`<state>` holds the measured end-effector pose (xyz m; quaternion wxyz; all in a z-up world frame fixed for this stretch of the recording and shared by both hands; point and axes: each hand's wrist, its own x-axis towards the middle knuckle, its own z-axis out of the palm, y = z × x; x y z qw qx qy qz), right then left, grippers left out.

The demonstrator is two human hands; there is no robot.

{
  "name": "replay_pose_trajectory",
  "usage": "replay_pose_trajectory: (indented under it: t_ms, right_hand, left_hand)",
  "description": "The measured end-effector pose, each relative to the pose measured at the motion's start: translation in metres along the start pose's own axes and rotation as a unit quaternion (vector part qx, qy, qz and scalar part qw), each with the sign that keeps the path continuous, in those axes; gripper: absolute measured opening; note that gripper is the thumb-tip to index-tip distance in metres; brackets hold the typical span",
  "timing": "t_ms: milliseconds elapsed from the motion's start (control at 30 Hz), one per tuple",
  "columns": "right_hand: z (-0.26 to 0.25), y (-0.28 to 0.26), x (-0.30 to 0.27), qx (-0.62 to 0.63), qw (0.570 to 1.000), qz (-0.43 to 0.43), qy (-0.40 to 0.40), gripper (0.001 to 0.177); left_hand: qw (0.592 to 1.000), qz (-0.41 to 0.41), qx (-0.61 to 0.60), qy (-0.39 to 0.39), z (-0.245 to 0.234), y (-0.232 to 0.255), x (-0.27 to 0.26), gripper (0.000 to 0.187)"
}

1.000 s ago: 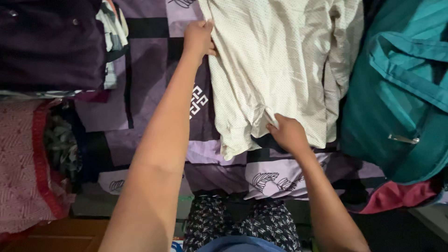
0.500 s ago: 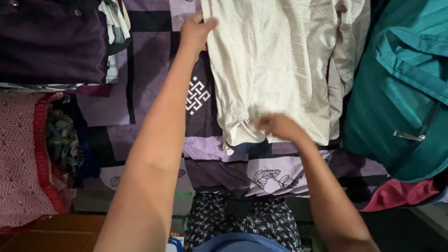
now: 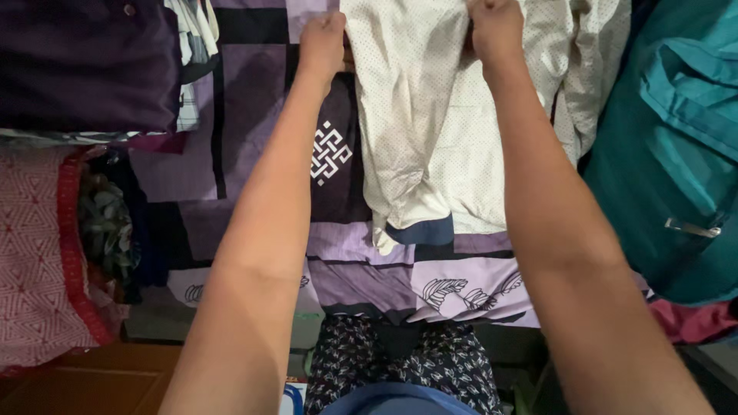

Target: The person picks up a white shirt from a bed, spreads it out flat, buttons both cuffs by hand, and folds the sleeves and body into a compact rectangle.

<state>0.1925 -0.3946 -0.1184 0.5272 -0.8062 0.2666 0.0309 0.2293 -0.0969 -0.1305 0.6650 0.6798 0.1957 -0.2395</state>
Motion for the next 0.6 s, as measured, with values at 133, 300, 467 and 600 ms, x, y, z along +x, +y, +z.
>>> replay_pose_trajectory:
  t_ms: [133,300,467,600]
  right_hand:
    - [-0.015,-0.02,-0.02,0.195,0.972,0.093,-0.095,0.018]
    - [-0.004,-0.002,-0.028,0.035,0.989,0.081,-0.118,0.029]
    - [0.013,-0.006,-0.048,-0.139,0.97,-0.189,0.07,0.027]
    - [-0.006,-0.033,-0.133,-0.16,0.961,-0.226,0.001,0.022]
  left_hand:
    - [0.998,-0.013,-0.054,-0.042,0.009,0.009,-0.015,0.033]
    - [0.99,0.068,0.12,0.0,0.007,0.003,-0.014,0.026]
    - [0.996,-0.047,-0.036,-0.074,0.004,0.015,-0.032,0.03]
    - [0.947,-0.118,0.122,-0.273,-0.003,0.019,-0.055,0.039]
